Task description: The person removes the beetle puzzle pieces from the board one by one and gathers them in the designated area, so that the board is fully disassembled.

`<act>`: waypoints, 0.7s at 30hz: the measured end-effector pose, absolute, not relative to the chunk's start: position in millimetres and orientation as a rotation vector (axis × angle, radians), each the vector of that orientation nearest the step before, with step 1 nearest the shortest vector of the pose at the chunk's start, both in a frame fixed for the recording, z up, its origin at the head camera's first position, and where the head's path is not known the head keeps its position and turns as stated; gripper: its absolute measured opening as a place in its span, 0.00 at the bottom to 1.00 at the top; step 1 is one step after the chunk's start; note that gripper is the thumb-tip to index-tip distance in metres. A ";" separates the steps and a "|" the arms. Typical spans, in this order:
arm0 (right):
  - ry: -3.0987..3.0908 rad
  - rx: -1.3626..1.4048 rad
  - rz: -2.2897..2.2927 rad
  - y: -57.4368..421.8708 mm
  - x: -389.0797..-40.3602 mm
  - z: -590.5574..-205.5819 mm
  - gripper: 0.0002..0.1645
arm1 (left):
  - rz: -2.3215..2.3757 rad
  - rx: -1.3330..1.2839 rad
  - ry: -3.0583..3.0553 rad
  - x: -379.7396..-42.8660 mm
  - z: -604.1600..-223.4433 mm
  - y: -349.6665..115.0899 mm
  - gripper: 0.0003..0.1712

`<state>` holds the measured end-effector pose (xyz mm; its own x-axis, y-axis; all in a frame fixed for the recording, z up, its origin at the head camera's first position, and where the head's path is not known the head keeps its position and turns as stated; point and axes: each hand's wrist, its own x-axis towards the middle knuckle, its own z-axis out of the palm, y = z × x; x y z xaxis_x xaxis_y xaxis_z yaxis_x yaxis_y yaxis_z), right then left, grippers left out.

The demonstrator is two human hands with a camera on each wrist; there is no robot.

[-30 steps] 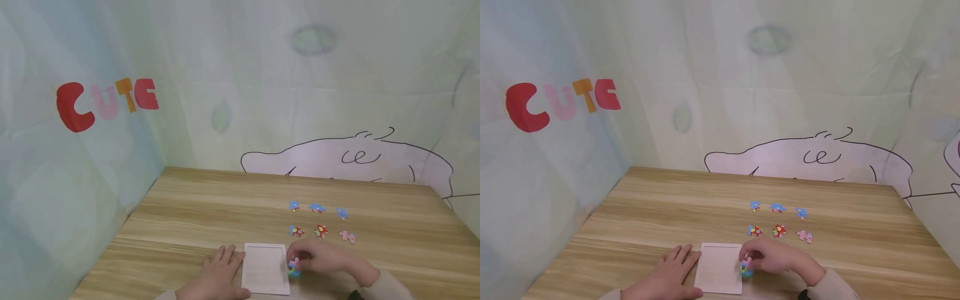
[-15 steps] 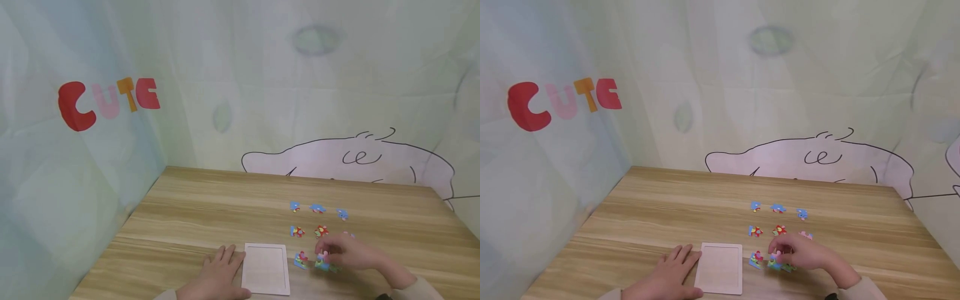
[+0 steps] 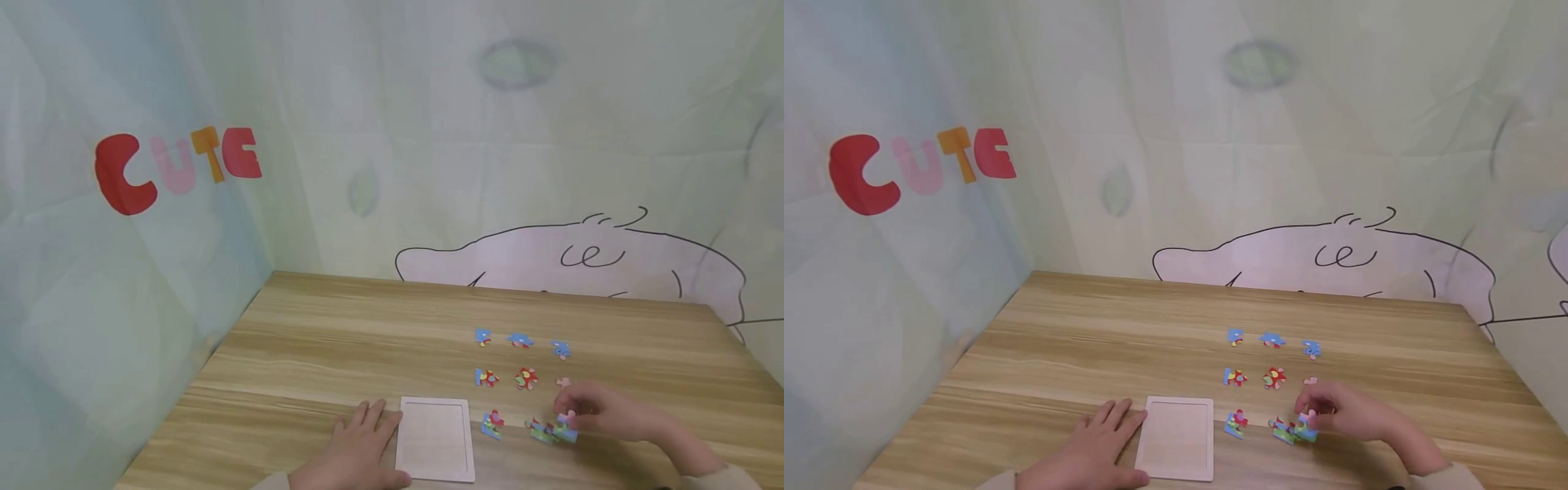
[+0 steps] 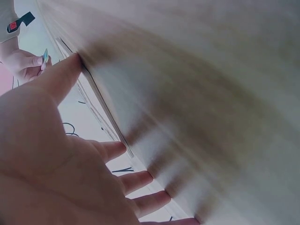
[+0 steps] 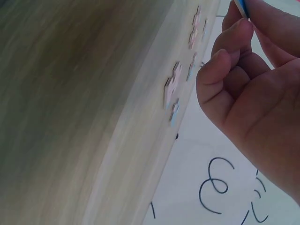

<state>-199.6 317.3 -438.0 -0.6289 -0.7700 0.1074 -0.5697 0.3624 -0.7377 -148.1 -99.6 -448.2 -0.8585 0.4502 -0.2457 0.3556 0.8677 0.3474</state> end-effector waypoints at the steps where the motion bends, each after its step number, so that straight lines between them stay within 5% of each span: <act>1: 2.346 -1.186 -1.139 319.9 -199.8 -438.4 0.08 | 0.419 0.603 2.720 -148.1 -448.0 -99.6 0.53; 21: 2.308 -1.114 -1.108 343.2 -200.1 -445.1 0.10 | 0.455 0.582 2.706 -147.0 -446.4 -100.0 0.53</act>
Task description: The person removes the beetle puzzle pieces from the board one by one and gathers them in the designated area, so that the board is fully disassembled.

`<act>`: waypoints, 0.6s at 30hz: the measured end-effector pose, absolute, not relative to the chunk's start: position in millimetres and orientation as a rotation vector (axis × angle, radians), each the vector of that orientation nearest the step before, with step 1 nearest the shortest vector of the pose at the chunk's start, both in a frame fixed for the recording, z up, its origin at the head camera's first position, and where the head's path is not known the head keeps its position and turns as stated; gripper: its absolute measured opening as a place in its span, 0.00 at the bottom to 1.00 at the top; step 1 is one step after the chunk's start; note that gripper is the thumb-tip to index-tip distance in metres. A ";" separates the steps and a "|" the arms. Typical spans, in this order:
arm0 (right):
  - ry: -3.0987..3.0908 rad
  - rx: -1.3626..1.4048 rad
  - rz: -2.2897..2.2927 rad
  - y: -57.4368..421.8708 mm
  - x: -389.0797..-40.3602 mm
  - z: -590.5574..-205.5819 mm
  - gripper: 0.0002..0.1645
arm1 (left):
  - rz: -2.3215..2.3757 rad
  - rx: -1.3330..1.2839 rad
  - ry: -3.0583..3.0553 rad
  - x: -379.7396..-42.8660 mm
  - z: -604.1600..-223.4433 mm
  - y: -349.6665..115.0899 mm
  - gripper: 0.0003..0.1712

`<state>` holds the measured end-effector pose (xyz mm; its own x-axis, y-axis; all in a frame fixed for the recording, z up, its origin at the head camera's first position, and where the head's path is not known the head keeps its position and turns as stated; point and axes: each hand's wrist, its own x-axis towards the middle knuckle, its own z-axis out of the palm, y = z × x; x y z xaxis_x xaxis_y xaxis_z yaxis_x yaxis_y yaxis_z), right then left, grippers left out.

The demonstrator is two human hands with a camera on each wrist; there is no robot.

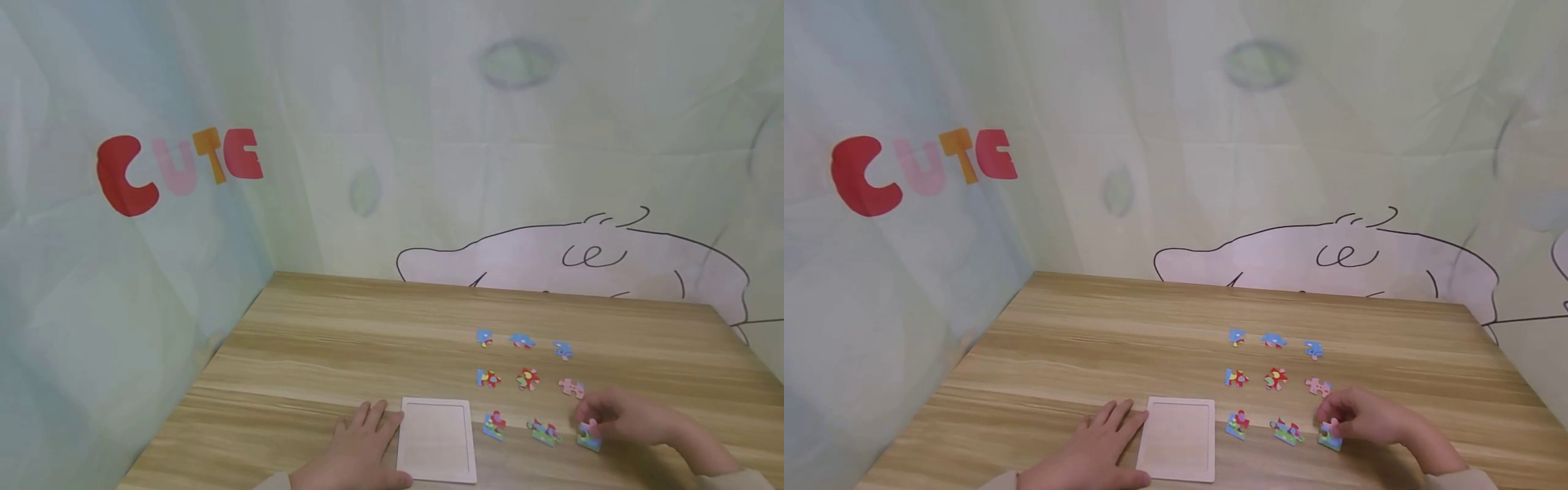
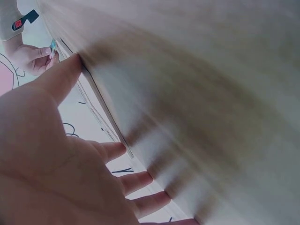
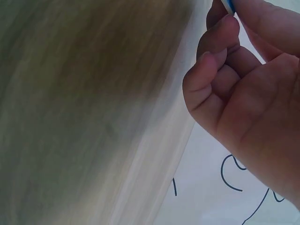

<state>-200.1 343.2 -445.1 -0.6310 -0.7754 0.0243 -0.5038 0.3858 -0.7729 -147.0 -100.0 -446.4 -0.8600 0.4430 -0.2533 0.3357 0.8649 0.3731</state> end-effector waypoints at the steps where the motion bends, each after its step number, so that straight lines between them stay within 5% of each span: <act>1: 2.304 -1.107 -1.113 343.3 -200.2 -445.6 0.10 | 0.454 0.582 2.706 -146.9 -446.2 -99.9 0.53; 18: 2.450 -0.914 -1.008 342.8 -196.0 -448.1 0.08 | 0.444 0.582 2.718 -146.7 -444.9 -98.8 0.53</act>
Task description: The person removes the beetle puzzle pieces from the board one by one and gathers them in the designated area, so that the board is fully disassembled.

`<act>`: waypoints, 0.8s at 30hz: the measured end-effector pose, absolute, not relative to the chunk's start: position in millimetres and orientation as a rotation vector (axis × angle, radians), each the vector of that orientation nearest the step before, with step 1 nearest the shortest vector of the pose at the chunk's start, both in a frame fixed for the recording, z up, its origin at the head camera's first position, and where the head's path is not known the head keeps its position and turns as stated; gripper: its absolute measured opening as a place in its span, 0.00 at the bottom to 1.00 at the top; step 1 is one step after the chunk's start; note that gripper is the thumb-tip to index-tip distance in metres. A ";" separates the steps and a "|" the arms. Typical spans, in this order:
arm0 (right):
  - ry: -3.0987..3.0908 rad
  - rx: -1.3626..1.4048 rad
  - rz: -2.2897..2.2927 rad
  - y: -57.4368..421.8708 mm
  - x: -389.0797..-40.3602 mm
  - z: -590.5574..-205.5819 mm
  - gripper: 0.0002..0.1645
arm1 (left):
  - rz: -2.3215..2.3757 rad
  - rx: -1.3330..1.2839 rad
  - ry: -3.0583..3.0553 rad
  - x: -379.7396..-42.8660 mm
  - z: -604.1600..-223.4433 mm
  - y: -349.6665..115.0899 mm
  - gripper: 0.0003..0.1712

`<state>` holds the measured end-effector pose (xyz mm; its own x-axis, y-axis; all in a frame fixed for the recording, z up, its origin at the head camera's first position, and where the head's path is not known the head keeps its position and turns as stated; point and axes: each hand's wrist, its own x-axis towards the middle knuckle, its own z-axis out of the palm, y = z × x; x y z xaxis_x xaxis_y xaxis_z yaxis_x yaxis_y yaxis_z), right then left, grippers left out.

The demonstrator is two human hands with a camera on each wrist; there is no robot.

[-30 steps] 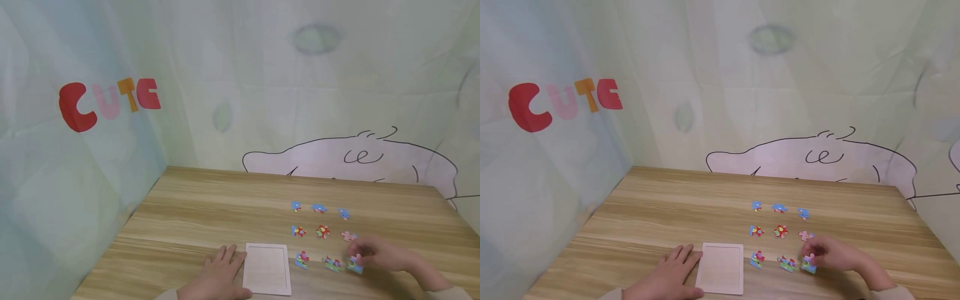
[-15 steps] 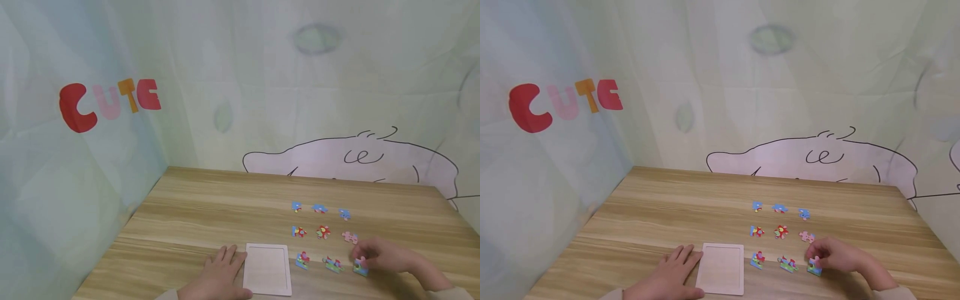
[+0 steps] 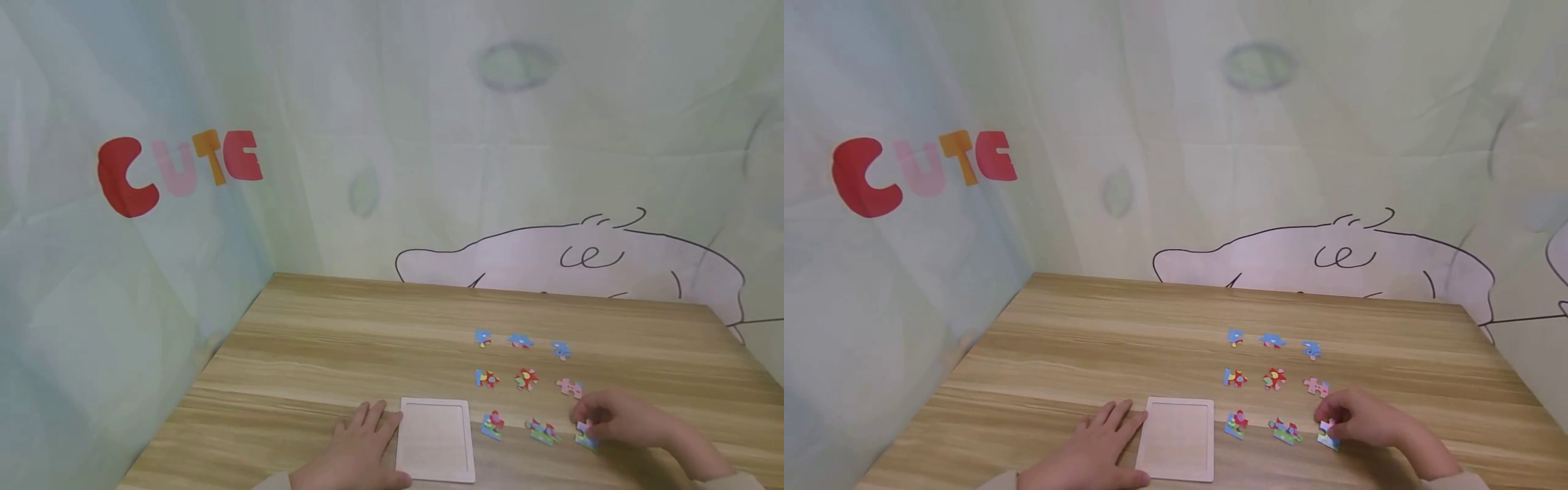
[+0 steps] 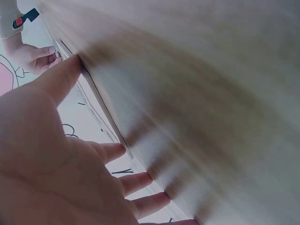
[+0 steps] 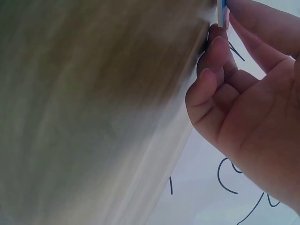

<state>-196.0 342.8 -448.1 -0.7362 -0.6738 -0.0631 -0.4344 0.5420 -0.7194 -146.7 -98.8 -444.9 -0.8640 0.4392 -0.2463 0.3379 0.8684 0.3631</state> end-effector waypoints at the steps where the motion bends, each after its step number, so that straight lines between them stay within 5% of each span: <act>1: 2.456 -0.929 -1.009 342.7 -196.0 -448.7 0.08 | 0.442 0.579 2.717 -147.0 -444.8 -98.7 0.53; 24: 2.528 -0.839 -0.992 344.6 -193.7 -450.9 0.12 | 0.478 0.547 2.684 -149.2 -445.7 -100.8 0.53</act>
